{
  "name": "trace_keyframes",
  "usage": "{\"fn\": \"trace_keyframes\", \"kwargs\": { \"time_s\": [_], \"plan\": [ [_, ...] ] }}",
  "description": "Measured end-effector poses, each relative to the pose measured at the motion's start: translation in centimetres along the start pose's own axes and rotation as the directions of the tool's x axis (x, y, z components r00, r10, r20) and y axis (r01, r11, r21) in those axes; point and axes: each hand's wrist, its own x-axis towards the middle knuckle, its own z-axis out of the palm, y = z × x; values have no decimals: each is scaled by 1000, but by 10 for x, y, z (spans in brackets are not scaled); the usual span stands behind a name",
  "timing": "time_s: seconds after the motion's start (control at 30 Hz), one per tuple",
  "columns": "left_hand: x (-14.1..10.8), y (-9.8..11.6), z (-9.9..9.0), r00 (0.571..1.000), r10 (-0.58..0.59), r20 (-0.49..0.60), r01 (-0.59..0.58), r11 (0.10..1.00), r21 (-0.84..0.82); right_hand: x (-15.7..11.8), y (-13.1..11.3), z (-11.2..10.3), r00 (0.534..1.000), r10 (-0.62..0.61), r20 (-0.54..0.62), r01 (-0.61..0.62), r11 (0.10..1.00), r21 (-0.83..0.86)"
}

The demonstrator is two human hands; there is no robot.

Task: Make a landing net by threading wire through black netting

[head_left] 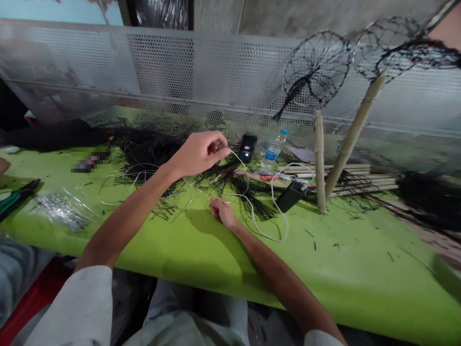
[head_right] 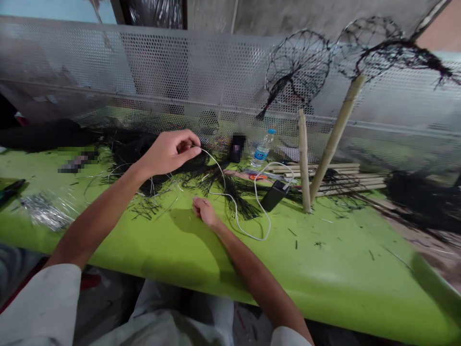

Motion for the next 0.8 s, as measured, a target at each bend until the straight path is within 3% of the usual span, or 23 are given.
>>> {"fn": "trace_keyframes", "kwargs": {
  "time_s": [0.1,0.17,0.23,0.33,0.43,0.6,0.7,0.8],
  "plan": [
    [-23,-35,-16,986,-5,-165,6,1000,11,-16,-22,-22,999,42,4,-42,997,60],
    [-48,-65,-27,960,-165,-227,187,979,78,-32,-32,-37,995,97,30,-100,991,89],
    [-77,-96,-34,919,-369,-136,388,907,161,-48,-37,-47,984,168,66,-175,979,105],
    [-116,-134,-35,862,-506,-2,492,837,240,-64,-35,-50,959,260,111,-272,956,111],
    [-138,-161,-34,817,-576,35,541,785,303,-71,-34,-41,940,313,132,-327,940,100],
    [-131,-190,-48,832,-554,38,503,782,368,-83,-42,-34,919,364,152,-370,929,12],
    [-113,-202,-46,837,-526,153,447,817,365,-93,-47,-43,912,390,127,-377,919,-116],
    [-95,-210,-29,814,-506,285,417,851,319,-102,-54,-53,920,389,50,-356,884,-304]
  ]
}}
